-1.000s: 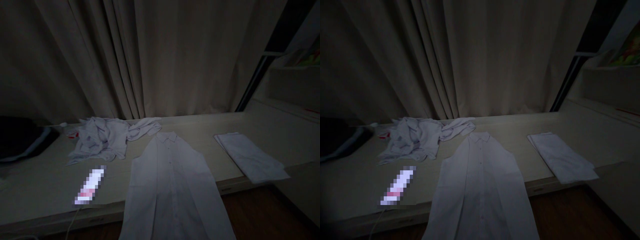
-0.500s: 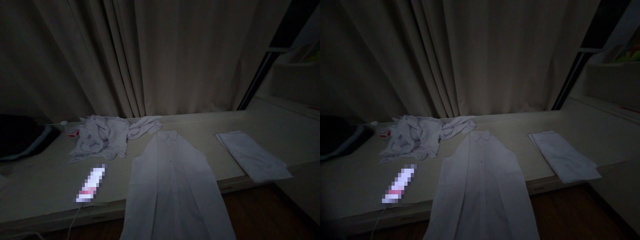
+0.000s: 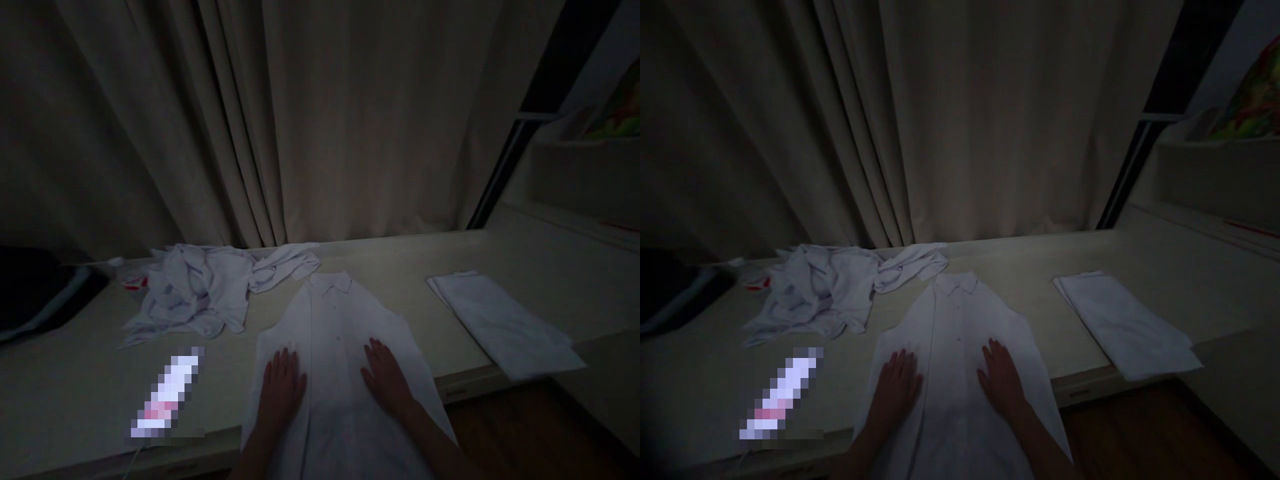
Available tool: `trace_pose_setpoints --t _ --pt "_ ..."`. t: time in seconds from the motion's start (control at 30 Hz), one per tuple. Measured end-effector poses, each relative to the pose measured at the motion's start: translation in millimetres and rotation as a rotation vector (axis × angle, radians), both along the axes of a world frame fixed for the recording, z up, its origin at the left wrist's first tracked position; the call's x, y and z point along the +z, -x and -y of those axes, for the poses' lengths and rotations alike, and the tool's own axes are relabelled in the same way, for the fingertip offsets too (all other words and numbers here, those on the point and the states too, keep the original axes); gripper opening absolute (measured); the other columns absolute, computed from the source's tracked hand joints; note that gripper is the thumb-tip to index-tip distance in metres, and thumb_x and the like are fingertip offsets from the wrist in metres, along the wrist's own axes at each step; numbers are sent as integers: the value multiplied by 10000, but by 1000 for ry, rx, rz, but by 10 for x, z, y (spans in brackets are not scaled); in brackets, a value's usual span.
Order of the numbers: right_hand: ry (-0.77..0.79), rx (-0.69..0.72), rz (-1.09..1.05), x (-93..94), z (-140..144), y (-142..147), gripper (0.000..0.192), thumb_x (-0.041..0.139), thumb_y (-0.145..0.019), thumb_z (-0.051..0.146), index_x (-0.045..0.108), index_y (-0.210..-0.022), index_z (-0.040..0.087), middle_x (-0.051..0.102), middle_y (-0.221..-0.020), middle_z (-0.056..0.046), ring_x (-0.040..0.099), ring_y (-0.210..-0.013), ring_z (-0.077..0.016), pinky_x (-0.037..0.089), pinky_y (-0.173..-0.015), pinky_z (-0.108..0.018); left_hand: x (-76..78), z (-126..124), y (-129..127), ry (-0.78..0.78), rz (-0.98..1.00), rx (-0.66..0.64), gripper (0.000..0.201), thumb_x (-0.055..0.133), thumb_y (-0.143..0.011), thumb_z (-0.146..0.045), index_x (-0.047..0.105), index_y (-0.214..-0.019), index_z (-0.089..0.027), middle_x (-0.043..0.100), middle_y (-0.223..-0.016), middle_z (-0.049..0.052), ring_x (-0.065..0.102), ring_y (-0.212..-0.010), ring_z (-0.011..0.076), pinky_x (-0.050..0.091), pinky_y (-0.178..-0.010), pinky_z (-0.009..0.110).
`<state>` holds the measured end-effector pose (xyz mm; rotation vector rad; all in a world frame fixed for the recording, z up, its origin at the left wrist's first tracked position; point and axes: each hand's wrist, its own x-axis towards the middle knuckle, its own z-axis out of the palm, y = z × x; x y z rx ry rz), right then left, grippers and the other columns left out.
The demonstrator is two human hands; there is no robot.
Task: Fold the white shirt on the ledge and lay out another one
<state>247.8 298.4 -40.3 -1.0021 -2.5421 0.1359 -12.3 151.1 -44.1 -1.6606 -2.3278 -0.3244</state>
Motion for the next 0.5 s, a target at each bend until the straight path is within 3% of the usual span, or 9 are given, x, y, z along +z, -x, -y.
trace_pose_setpoints --t 0.13,0.27,0.4,0.5 --pt "16 8 87 -206 -28 76 555 372 -921 474 451 -1356 138 402 -1449 -160 349 -1350 -280 308 -1111 -457 -47 -6 -51 57 13 33 556 407 -869 -472 462 -1337 -178 448 -1415 205 370 -1330 385 350 -1039 567" --pt "-9 18 94 -299 4 -14 547 350 -932 468 418 -1380 163 376 -1471 -138 308 -1372 -256 278 -1128 -447 77 202 -2 -34 94 87 594 400 -869 -477 434 -1346 -126 424 -1426 225 316 -1366 360 328 -1067 548" --pt "9 31 91 -300 22 -49 612 382 -911 501 350 -1416 156 358 -1481 -148 276 -1385 -265 264 -1131 -473 282 865 9 -105 414 341 628 395 -854 -483 424 -1331 -75 400 -1444 217 289 -1381 346 321 -1089 533" --pt "12 49 45 -221 31 80 611 382 -910 490 342 -1415 149 349 -1482 -164 248 -1395 -279 259 -1125 -511 429 1579 -201 -45 719 583 492 491 -820 -500 560 -1185 -177 570 -1294 141 492 -1238 322 422 -1017 479"
